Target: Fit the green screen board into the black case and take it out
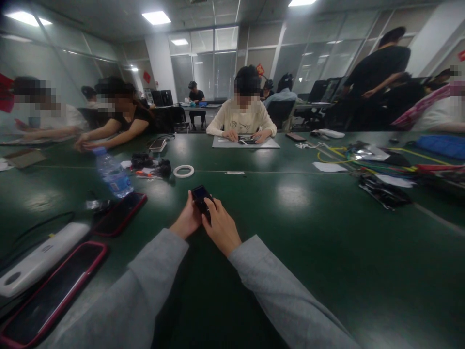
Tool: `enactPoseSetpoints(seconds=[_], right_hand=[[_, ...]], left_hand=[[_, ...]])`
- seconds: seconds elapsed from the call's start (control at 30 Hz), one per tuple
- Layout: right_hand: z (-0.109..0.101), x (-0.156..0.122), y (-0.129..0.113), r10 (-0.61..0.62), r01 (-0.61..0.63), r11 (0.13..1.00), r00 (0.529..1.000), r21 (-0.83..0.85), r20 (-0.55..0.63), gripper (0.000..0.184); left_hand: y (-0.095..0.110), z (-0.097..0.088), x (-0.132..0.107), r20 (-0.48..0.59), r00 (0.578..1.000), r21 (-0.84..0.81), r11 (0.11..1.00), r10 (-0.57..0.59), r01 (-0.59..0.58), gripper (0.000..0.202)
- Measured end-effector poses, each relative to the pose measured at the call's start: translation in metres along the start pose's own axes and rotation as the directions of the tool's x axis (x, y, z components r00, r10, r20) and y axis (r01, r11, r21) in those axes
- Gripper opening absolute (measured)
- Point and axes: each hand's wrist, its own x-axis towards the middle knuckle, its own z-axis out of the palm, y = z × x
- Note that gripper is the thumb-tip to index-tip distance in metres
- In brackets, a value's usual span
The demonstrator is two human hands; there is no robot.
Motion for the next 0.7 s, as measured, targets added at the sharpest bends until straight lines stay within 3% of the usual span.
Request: enactPoseSetpoints(seconds=[0.7], right_hand=[[0.0004, -0.0002, 0.0007, -0.023, 0.024, 0.999, 1.0, 0.036, -0.015, 0.045]], left_hand=[[0.0, -0.0037, 0.0034, 0.012, 1.0, -0.02, 1.0, -0.008, 0.008, 0.059]])
